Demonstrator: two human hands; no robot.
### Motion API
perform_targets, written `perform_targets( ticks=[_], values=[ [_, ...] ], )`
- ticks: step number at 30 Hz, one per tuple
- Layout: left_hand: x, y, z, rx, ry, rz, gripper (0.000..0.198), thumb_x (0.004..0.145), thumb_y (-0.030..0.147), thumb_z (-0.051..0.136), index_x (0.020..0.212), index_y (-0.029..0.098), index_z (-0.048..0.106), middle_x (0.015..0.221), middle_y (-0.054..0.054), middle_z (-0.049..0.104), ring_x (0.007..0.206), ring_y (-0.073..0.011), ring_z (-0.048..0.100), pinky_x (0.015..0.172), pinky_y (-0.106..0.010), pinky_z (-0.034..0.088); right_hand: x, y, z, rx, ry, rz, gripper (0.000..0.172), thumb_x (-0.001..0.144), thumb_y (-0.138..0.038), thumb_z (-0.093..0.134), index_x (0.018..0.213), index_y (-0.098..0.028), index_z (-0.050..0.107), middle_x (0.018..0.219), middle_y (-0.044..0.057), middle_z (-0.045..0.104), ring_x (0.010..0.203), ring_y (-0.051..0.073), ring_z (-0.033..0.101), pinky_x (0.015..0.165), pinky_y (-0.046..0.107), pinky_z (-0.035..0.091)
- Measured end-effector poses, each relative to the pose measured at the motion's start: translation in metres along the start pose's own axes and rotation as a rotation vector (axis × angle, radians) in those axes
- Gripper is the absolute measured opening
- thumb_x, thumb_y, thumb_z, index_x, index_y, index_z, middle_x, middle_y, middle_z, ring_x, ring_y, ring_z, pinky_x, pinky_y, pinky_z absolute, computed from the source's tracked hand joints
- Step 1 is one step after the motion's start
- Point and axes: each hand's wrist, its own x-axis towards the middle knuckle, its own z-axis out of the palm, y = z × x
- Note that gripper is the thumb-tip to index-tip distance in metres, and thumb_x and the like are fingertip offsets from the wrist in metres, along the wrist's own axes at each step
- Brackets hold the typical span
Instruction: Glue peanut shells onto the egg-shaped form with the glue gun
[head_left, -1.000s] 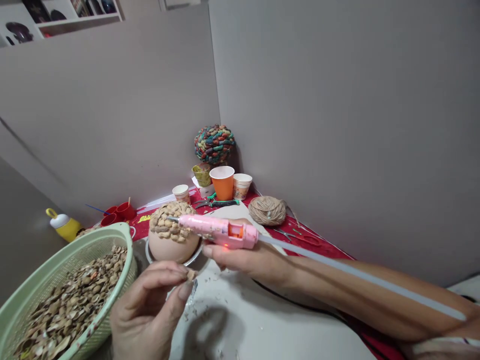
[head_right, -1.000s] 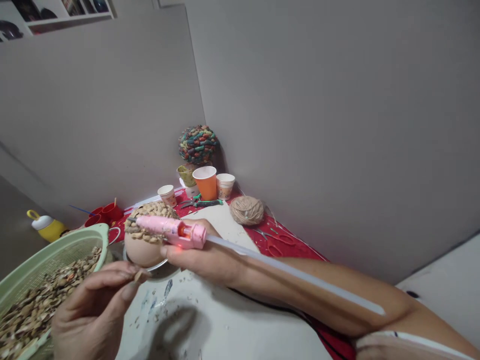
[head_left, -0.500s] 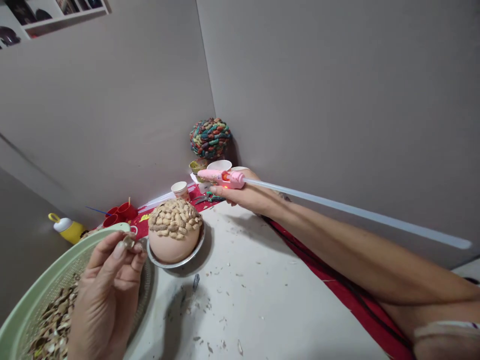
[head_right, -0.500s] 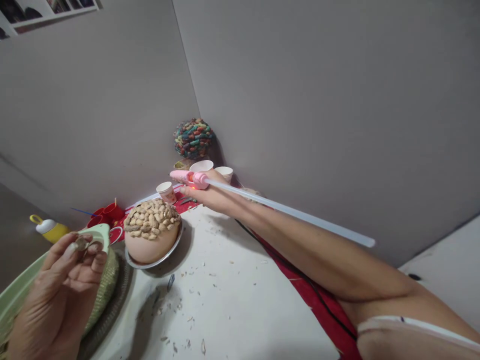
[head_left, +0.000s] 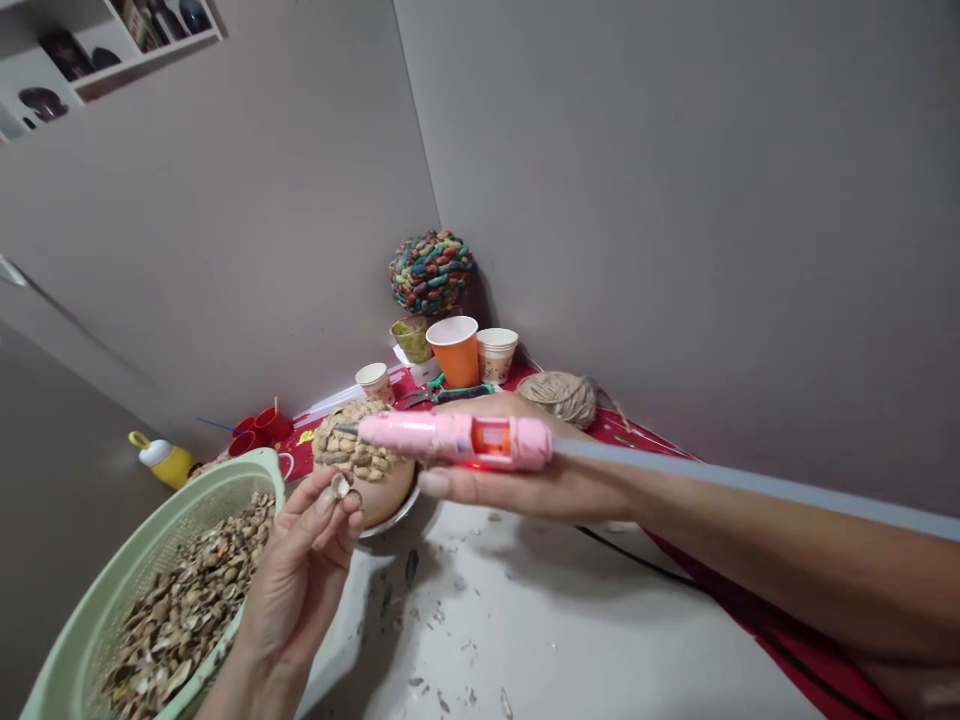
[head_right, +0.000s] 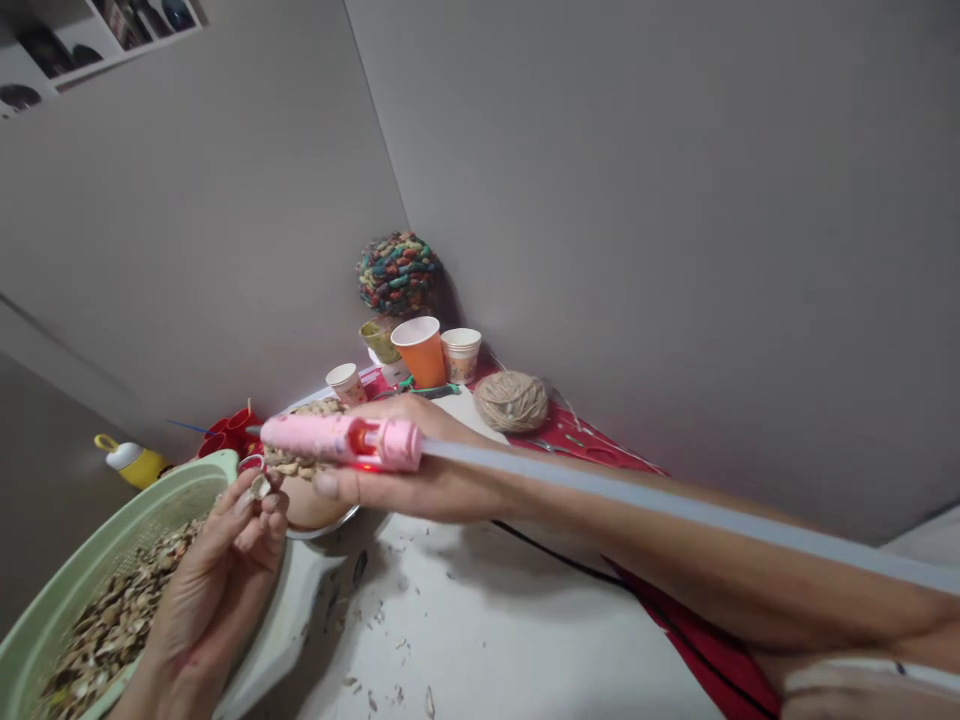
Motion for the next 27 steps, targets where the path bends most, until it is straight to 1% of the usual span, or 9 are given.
perform_targets(
  ticks=[2,3,4,6,9,14,17,21,27],
  values=[
    [0.000,0.000,-0.002,-0.007,-0.039,-0.005,0.030,0.058,0.008,0.086,0.085,0.017,0.076,0.077,-0.003,0.074,0.065,-0.0107,0.070,0.063,-0.016,0.060,-0.002,0.001,0.003,-0.082,0.007,-0.138,0.024,0.092,-0.030,0.057,0.105,-0.013,0.068,0.090,0.004,0.065,0.082,0.013,0.060,0.076,0.022,0.046],
    [-0.001,0.001,-0.003,-0.008,-0.065,-0.005,0.031,0.058,0.008,0.086,0.086,0.017,0.076,0.077,-0.003,0.074,0.064,-0.0105,0.070,0.062,-0.015,0.059,-0.002,0.002,0.005,-0.114,0.015,-0.197,0.019,0.091,-0.030,0.059,0.091,-0.013,0.066,0.080,0.002,0.061,0.073,0.011,0.056,0.070,0.021,0.044],
    [-0.002,0.001,-0.004,-0.008,-0.089,-0.006,0.031,0.058,0.008,0.086,0.086,0.017,0.076,0.078,-0.003,0.074,0.064,-0.0101,0.070,0.062,-0.015,0.059,-0.003,0.004,0.006,-0.135,0.023,-0.237,0.020,0.090,-0.031,0.061,0.080,-0.014,0.061,0.072,-0.001,0.055,0.066,0.009,0.050,0.064,0.020,0.041],
    [-0.002,0.001,-0.007,-0.012,-0.127,-0.008,0.031,0.058,0.009,0.087,0.085,0.017,0.077,0.078,-0.003,0.075,0.064,-0.0097,0.070,0.063,-0.014,0.059,-0.004,0.006,0.008,-0.162,0.016,-0.253,0.027,0.087,-0.032,0.064,0.071,-0.015,0.051,0.067,-0.003,0.046,0.059,0.007,0.042,0.058,0.019,0.036],
    [-0.002,0.001,-0.009,-0.015,-0.157,-0.007,0.031,0.058,0.010,0.088,0.085,0.019,0.077,0.078,-0.002,0.075,0.066,-0.0103,0.070,0.065,-0.015,0.059,-0.007,0.005,0.009,-0.198,-0.030,-0.213,0.031,0.087,-0.035,0.064,0.070,-0.015,0.047,0.066,-0.004,0.044,0.058,0.007,0.038,0.056,0.020,0.032],
    [0.000,0.001,-0.012,0.005,-0.152,0.011,0.031,0.059,0.012,0.088,0.086,0.021,0.077,0.086,-0.002,0.076,0.068,-0.0108,0.071,0.065,-0.016,0.059,-0.009,0.002,0.010,-0.241,-0.080,-0.162,0.031,0.086,-0.040,0.062,0.072,-0.014,0.052,0.069,-0.001,0.049,0.060,0.008,0.041,0.058,0.021,0.034],
    [0.000,0.001,-0.015,0.013,-0.138,0.022,0.029,0.061,0.014,0.087,0.087,0.021,0.077,0.086,-0.004,0.076,0.068,-0.0111,0.071,0.067,-0.017,0.059,-0.010,0.005,0.013,-0.253,-0.074,-0.177,0.032,0.086,-0.043,0.061,0.073,-0.015,0.053,0.069,-0.001,0.051,0.061,0.009,0.042,0.058,0.022,0.034],
    [0.000,0.001,-0.015,0.010,-0.130,0.015,0.029,0.062,0.013,0.086,0.088,0.021,0.077,0.081,-0.003,0.076,0.070,-0.0120,0.072,0.069,-0.018,0.059,-0.011,0.008,0.014,-0.274,-0.042,-0.197,0.033,0.086,-0.043,0.061,0.072,-0.016,0.050,0.068,-0.003,0.047,0.059,0.008,0.040,0.057,0.021,0.032],
    [-0.002,0.000,-0.010,0.019,-0.176,0.029,0.025,0.063,0.015,0.086,0.086,0.021,0.076,0.084,-0.003,0.076,0.070,-0.0106,0.071,0.071,-0.017,0.059,-0.013,0.007,0.015,-0.316,-0.036,-0.236,0.029,0.086,-0.040,0.063,0.075,-0.016,0.051,0.069,-0.003,0.049,0.060,0.007,0.041,0.056,0.020,0.033]
  ],
)
